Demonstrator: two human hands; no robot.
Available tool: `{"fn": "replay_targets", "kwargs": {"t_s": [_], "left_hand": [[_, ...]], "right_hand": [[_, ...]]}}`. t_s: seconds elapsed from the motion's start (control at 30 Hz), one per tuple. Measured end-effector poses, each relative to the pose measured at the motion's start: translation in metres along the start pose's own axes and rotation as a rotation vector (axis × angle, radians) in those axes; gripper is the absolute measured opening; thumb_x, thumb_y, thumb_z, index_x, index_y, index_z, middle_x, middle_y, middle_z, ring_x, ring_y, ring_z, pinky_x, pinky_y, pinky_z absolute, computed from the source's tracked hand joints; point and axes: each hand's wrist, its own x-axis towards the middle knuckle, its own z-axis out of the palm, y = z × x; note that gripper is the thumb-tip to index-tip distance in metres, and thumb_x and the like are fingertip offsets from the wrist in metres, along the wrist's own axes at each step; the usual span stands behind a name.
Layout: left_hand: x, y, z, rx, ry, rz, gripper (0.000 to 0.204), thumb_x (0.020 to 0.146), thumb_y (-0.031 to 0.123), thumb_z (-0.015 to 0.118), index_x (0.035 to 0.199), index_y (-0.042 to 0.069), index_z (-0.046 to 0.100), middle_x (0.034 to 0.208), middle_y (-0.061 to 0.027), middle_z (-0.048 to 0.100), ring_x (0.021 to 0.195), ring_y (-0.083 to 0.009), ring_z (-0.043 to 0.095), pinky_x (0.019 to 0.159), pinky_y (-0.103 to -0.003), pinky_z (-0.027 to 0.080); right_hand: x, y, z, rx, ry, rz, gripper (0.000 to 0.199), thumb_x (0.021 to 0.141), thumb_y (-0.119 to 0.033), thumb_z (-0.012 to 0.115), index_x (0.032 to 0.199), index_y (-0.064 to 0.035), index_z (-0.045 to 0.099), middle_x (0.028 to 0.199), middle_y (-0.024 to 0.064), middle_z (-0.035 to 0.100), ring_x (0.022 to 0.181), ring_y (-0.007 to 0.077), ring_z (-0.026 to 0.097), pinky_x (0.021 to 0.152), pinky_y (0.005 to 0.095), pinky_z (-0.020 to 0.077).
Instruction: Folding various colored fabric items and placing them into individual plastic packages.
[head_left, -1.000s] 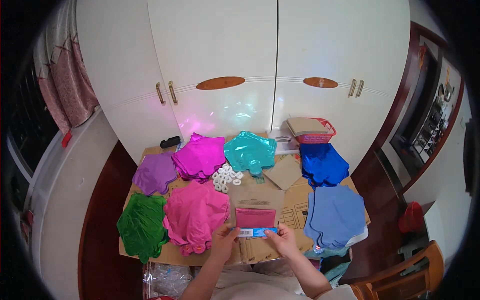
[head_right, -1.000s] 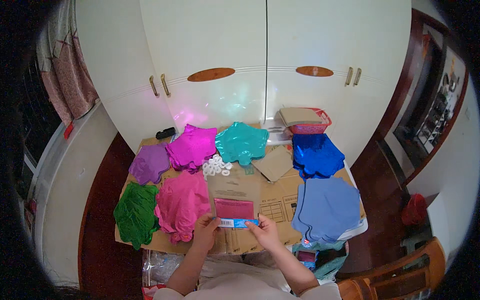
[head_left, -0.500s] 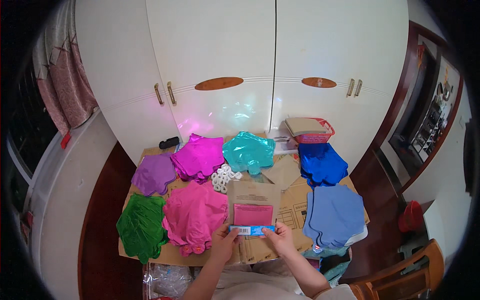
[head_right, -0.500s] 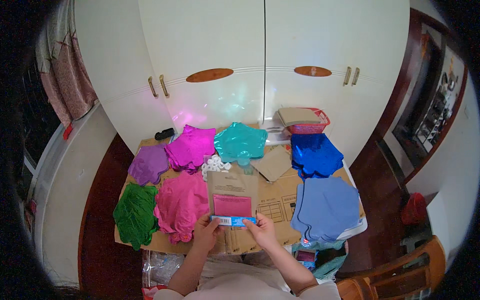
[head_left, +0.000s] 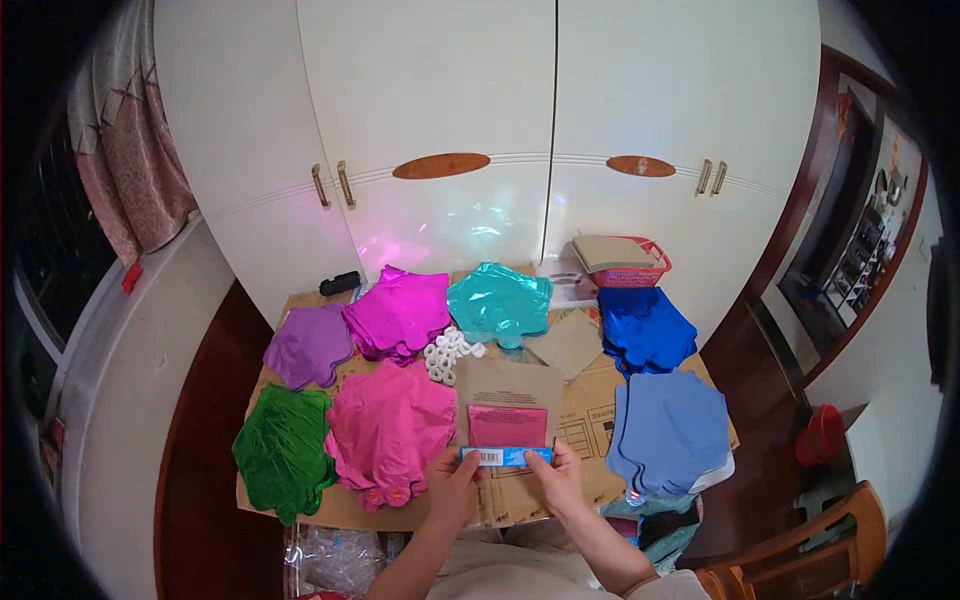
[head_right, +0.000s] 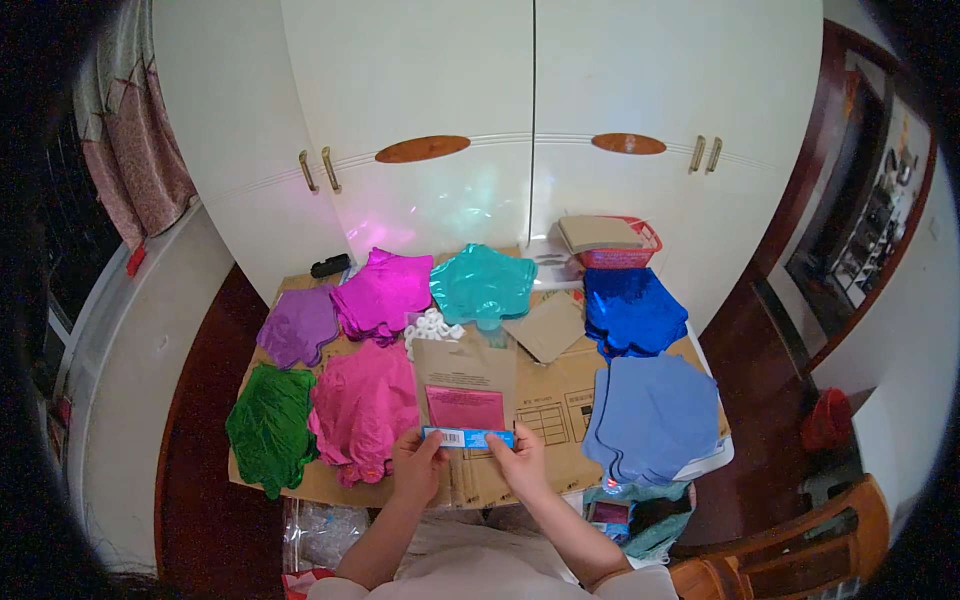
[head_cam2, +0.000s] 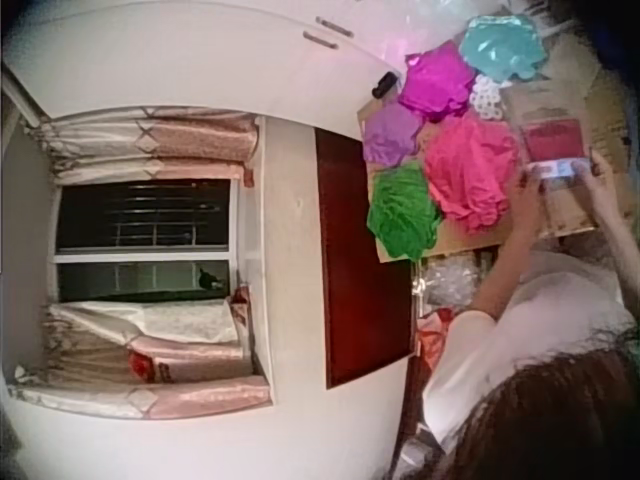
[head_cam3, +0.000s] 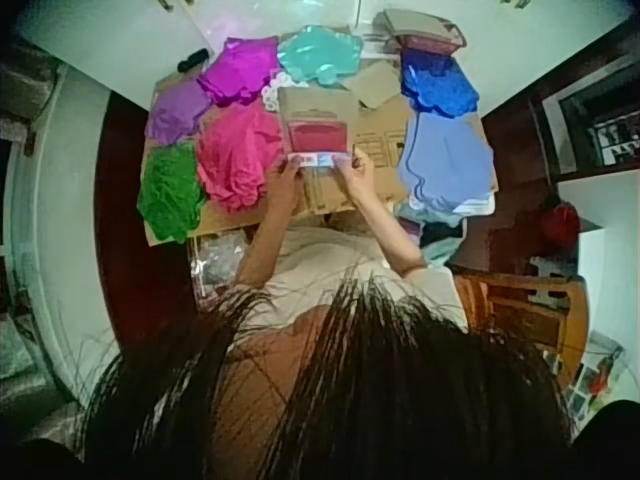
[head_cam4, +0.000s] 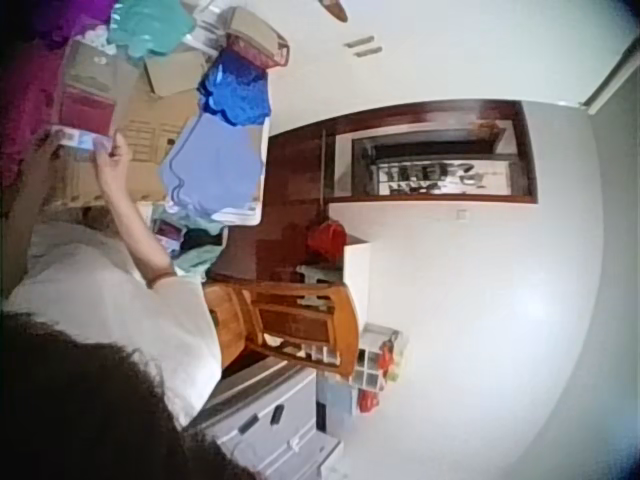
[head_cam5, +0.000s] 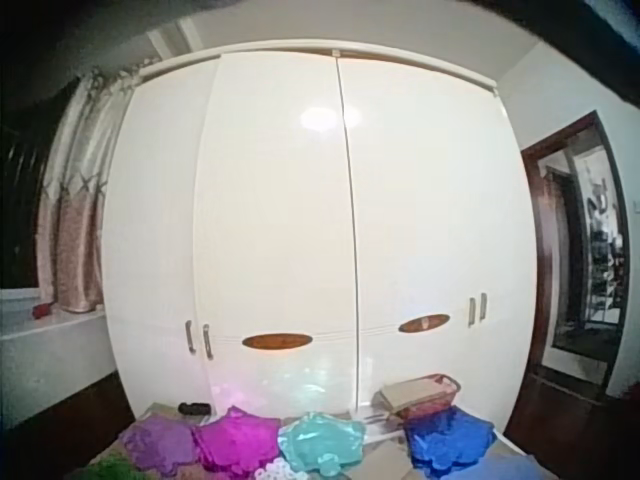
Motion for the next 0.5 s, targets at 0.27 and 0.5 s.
{"fn": "replay_targets", "kwargs": {"t_s": [0.27,0.5], "left_hand": [[0.000,-0.006,-0.002,0.155,-0.035,0.069,0.002,0.085,0.006,0.064,0.084,0.006,0.063,0.072,-0.0025,0.064,0.056,-0.0075,0.057,0.049,-0.021,0.044],[-0.003,-0.004,-0.002,0.128,-0.003,0.084,0.003,0.087,0.007,0.062,0.085,0.004,0.063,0.075,-0.0036,0.065,0.059,-0.0083,0.059,0.051,-0.022,0.045]], "right_hand": [[0.000,0.003,0.019,0.065,0.160,-0.112,0.013,0.087,-0.006,0.064,0.099,-0.0035,0.060,0.090,0.0013,0.063,0.078,0.0071,0.057,0.072,0.0237,0.0469],[0.001,0.004,0.015,0.037,0.149,-0.102,0.011,0.093,-0.013,0.056,0.092,-0.0035,0.061,0.082,-0.0027,0.060,0.073,0.0042,0.052,0.067,0.0215,0.0430]]}}
